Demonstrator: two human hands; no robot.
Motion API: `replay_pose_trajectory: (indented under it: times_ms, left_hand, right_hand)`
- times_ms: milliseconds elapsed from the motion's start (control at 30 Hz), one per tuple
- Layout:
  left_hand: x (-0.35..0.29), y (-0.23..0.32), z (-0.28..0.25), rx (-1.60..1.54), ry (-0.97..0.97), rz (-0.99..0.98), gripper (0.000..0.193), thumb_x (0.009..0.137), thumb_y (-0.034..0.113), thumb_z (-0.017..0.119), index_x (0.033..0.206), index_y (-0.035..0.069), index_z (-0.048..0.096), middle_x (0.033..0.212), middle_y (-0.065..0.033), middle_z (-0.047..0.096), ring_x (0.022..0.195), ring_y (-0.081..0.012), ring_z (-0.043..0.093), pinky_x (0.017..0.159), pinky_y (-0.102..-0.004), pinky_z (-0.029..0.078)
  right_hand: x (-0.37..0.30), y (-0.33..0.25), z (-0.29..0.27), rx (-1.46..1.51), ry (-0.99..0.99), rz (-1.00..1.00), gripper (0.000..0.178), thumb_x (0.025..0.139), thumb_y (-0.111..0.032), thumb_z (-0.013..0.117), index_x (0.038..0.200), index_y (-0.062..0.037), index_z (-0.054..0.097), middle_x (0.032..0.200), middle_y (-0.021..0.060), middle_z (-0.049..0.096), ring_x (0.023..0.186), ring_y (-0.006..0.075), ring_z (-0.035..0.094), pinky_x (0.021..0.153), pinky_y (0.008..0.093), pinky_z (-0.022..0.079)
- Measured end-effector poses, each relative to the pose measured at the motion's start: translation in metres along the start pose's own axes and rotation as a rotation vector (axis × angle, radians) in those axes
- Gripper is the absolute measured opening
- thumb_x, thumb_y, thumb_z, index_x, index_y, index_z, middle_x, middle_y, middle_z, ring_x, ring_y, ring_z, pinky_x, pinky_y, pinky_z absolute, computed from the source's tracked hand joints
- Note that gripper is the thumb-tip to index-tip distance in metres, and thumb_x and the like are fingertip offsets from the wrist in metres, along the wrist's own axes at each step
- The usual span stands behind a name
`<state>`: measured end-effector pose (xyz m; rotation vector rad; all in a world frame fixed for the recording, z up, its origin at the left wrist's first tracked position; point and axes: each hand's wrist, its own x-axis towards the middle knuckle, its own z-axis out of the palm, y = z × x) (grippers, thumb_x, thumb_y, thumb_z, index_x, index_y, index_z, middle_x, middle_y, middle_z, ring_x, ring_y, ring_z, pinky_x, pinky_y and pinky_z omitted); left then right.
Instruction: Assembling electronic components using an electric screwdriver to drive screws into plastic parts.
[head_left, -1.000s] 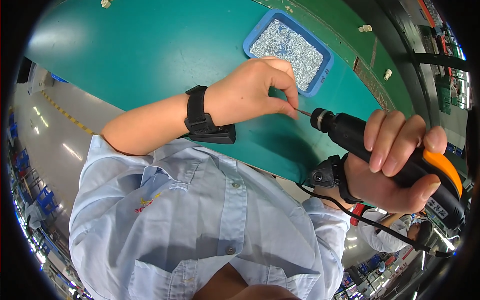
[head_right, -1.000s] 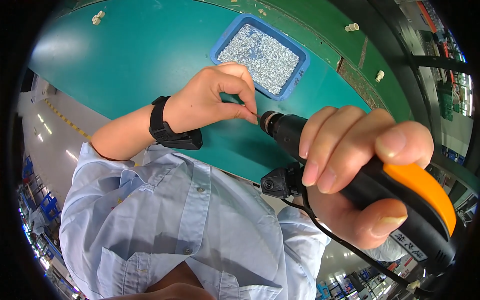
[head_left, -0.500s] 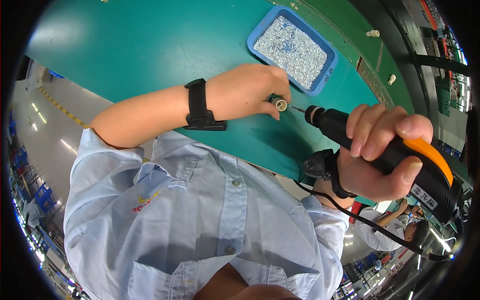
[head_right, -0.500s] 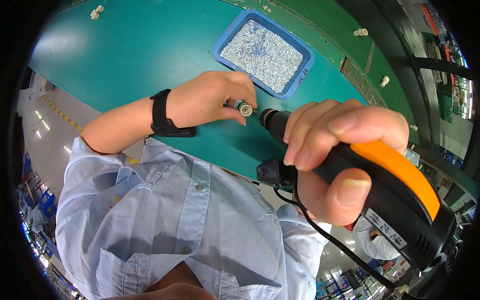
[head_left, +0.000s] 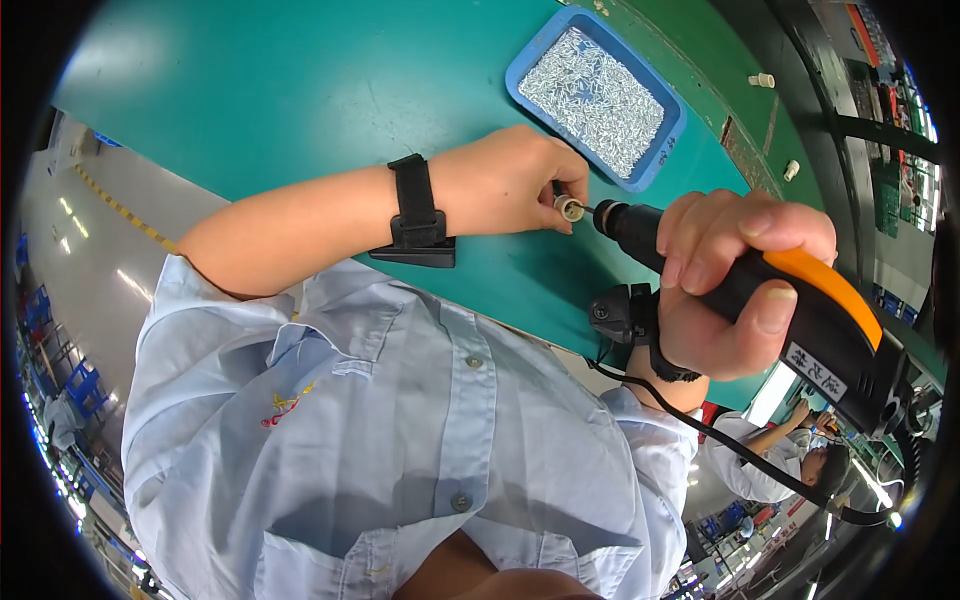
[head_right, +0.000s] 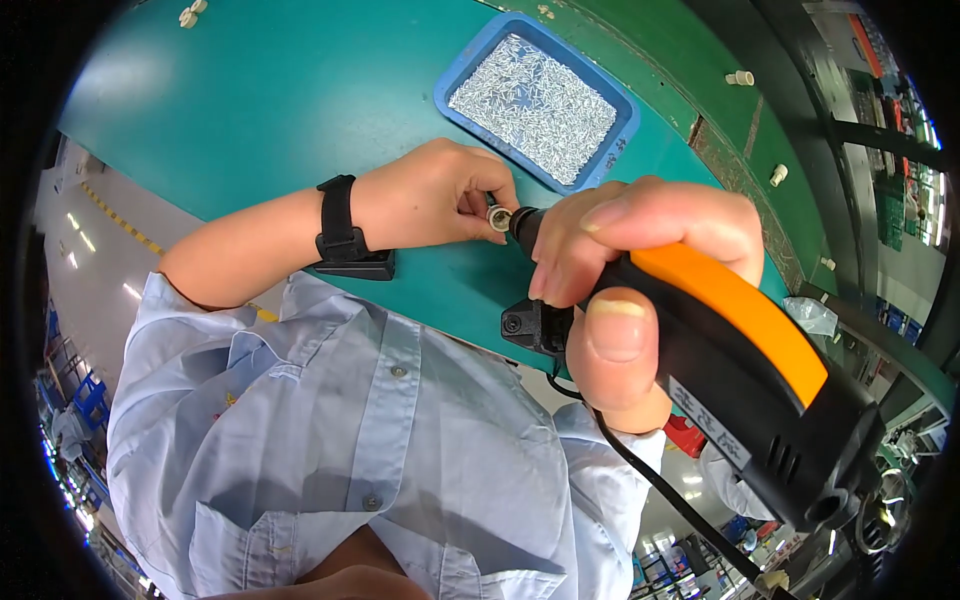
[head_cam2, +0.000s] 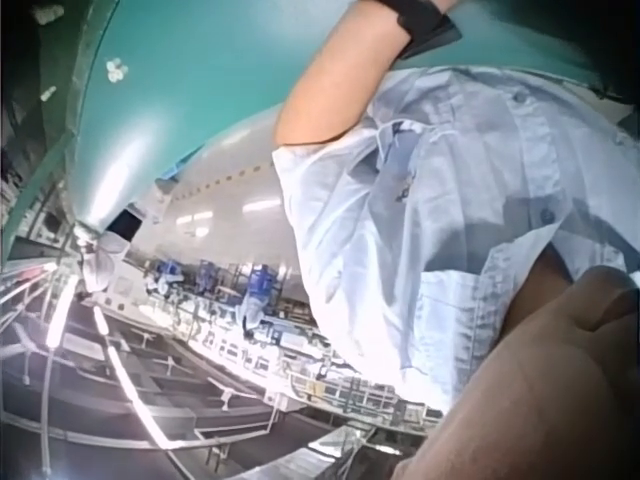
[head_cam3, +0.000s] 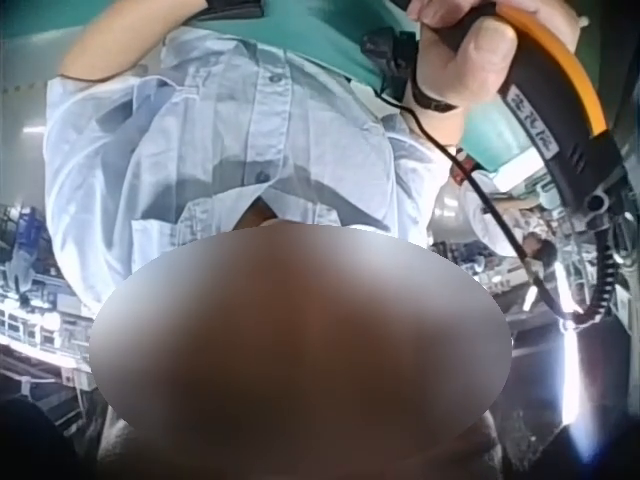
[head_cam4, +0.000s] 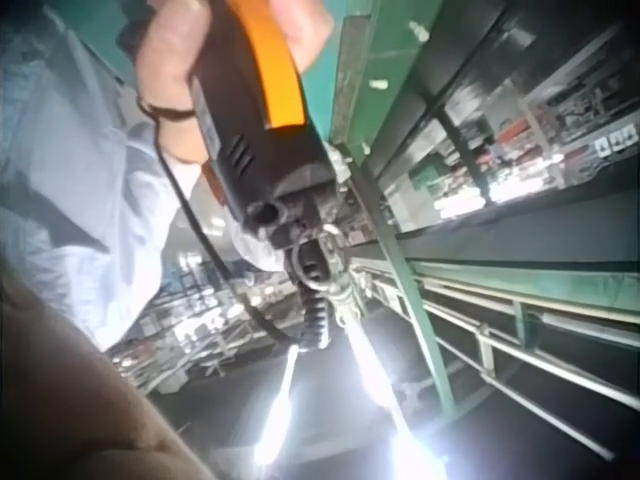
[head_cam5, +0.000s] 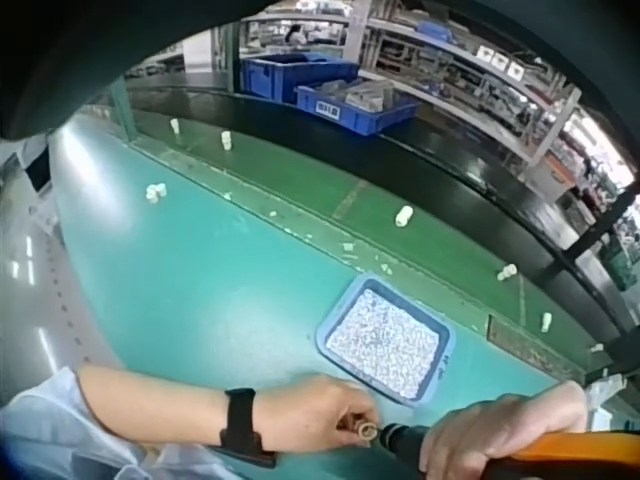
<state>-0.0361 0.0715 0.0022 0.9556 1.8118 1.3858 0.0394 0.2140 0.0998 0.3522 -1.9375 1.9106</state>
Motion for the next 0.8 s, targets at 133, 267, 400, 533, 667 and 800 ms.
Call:
replay_pose_trajectory:
  times_ms: [133,267,400,533,667,800]
  left_hand:
    - [-0.001,-0.001,-0.001,-0.012,0.004,0.002,0.018,0.071,0.003,0.072,0.086,0.000,0.061,0.084,-0.0087,0.060,0.070,-0.0153,0.064,0.061,-0.0265,0.051]
    - [0.000,-0.001,-0.002,-0.009,0.004,0.016,0.018,0.072,0.004,0.071,0.086,0.000,0.061,0.083,-0.0087,0.060,0.070,-0.0158,0.063,0.061,-0.0269,0.051]
    - [0.001,0.001,-0.003,-0.013,0.016,0.022,0.015,0.070,0.005,0.069,0.083,0.001,0.062,0.079,-0.0125,0.064,0.074,-0.0256,0.063,0.066,-0.0340,0.049]
    - [0.001,0.004,-0.002,0.000,0.015,0.039,0.015,0.071,0.005,0.067,0.086,0.000,0.063,0.079,-0.0127,0.064,0.075,-0.0271,0.063,0.067,-0.0349,0.049]
    - [0.002,0.003,-0.006,0.100,0.000,0.068,0.019,0.073,0.005,0.066,0.091,0.001,0.064,0.081,-0.0131,0.063,0.078,-0.0282,0.062,0.069,-0.0352,0.049]
    - [0.003,0.005,-0.010,0.128,0.030,0.222,0.027,0.074,0.002,0.067,0.100,0.002,0.064,0.095,-0.0130,0.062,0.080,-0.0249,0.063,0.070,-0.0329,0.050]
  right_hand:
    - [0.001,0.004,0.001,0.009,-0.026,0.017,0.035,0.086,-0.037,0.054,0.095,-0.0047,0.045,0.057,0.0014,0.044,0.045,0.0114,0.042,0.046,0.0276,0.035]
    - [0.007,0.008,-0.002,0.041,-0.107,0.000,0.034,0.086,-0.037,0.054,0.092,-0.0052,0.044,0.057,0.0014,0.044,0.045,0.0116,0.042,0.046,0.0279,0.036]
    - [0.007,0.008,-0.001,0.014,-0.118,0.010,0.033,0.086,-0.037,0.054,0.090,-0.0056,0.043,0.057,0.0011,0.044,0.045,0.0118,0.042,0.046,0.0281,0.036]
    - [0.006,0.007,0.005,-0.049,-0.025,0.044,0.034,0.086,-0.038,0.054,0.092,-0.0053,0.045,0.057,0.0008,0.044,0.045,0.0120,0.042,0.046,0.0276,0.036]
    - [0.011,0.012,-0.007,0.112,-0.030,0.011,0.038,0.085,-0.039,0.055,0.098,-0.0047,0.046,0.057,0.0009,0.045,0.046,0.0123,0.044,0.047,0.0273,0.036]
    - [0.013,-0.008,-0.043,0.449,-0.235,-0.142,0.059,0.078,-0.046,0.068,0.109,-0.0025,0.042,0.069,0.0063,0.055,0.058,0.0180,0.054,0.058,0.0320,0.047]
